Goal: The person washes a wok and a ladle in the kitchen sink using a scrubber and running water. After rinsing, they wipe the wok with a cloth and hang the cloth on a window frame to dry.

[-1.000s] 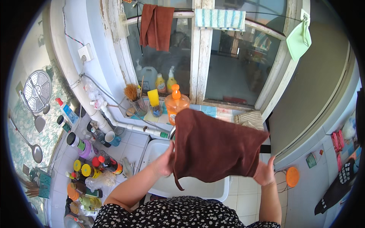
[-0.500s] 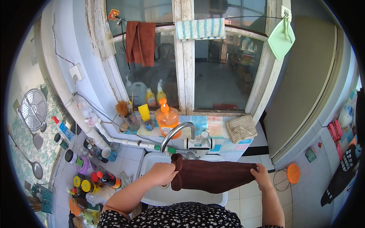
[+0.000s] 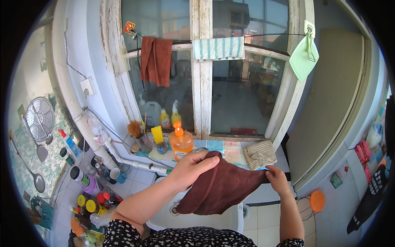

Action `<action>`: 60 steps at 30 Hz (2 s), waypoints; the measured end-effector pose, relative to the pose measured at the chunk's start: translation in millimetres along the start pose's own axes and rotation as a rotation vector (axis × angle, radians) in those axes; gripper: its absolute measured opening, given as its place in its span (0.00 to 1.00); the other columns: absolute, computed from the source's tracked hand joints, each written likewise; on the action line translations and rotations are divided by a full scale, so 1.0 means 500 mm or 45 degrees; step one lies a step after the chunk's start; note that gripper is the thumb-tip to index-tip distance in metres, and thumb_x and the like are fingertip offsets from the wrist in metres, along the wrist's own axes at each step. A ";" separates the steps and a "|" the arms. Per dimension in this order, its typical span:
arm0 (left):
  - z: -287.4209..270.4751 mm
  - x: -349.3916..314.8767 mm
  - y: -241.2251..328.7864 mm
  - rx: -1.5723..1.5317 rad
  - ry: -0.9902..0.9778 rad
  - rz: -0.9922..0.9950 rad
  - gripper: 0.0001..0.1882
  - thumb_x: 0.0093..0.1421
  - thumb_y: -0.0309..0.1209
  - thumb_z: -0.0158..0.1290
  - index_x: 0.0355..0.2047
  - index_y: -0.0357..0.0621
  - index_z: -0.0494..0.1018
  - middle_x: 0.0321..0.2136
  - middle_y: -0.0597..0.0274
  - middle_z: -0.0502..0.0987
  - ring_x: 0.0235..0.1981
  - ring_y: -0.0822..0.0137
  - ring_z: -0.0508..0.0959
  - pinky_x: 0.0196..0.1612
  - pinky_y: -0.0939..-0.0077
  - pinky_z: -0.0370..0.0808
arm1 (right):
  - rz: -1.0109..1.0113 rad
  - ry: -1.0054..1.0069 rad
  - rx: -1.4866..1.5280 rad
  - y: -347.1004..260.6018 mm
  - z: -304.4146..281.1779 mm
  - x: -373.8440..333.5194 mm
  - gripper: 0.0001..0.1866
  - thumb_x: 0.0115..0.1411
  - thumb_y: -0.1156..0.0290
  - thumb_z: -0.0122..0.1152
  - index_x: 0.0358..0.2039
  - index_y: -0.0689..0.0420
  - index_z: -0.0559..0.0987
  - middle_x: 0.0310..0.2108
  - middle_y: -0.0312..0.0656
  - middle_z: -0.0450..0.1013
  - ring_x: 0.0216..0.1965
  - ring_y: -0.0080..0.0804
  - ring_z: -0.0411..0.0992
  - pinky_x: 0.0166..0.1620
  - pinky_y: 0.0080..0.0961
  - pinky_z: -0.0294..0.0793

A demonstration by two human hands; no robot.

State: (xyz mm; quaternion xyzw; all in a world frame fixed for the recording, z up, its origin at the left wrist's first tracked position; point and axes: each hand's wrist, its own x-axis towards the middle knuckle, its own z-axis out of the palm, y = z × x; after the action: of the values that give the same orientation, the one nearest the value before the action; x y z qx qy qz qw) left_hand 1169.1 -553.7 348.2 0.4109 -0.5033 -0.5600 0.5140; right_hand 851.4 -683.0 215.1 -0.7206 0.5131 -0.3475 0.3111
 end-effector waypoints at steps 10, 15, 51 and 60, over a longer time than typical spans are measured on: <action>0.115 0.154 -0.012 -0.333 -0.180 0.119 0.19 0.65 0.33 0.44 0.55 0.42 0.61 0.47 0.66 0.68 0.48 0.72 0.69 0.49 0.71 0.69 | -0.658 -0.299 0.789 -0.290 0.047 -0.015 0.57 0.47 0.61 0.71 0.64 0.64 0.40 0.60 0.49 0.53 0.61 0.37 0.54 0.61 0.34 0.54; 0.121 0.196 0.011 0.045 -0.269 0.453 0.24 0.64 0.26 0.44 0.60 0.41 0.55 0.55 0.62 0.61 0.55 0.68 0.64 0.56 0.69 0.64 | -0.620 0.073 0.481 -0.312 0.016 0.055 0.36 0.50 0.84 0.52 0.61 0.60 0.55 0.52 0.46 0.65 0.55 0.34 0.63 0.56 0.28 0.62; -0.201 0.490 0.321 2.095 0.832 1.378 0.11 0.57 0.25 0.47 0.41 0.43 0.72 0.30 0.57 0.73 0.36 0.57 0.72 0.45 0.66 0.64 | -1.517 0.519 -0.358 -0.800 -0.285 0.522 0.14 0.55 0.80 0.50 0.41 0.52 0.74 0.35 0.38 0.74 0.36 0.32 0.72 0.40 0.28 0.71; -0.192 0.471 0.332 1.992 0.705 1.468 0.11 0.56 0.24 0.48 0.41 0.44 0.73 0.30 0.58 0.72 0.36 0.58 0.71 0.46 0.65 0.64 | -1.272 1.152 -1.232 -0.710 -0.238 0.664 0.25 0.49 0.59 0.64 0.48 0.50 0.73 0.33 0.37 0.70 0.38 0.36 0.69 0.40 0.32 0.70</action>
State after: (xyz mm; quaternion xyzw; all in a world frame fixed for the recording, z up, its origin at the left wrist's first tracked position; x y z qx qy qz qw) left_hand 1258.4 -794.4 510.2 0.4424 -0.7140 0.3760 0.3913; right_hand 1016.9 -911.7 628.4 -0.7085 0.3009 -0.4418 -0.4608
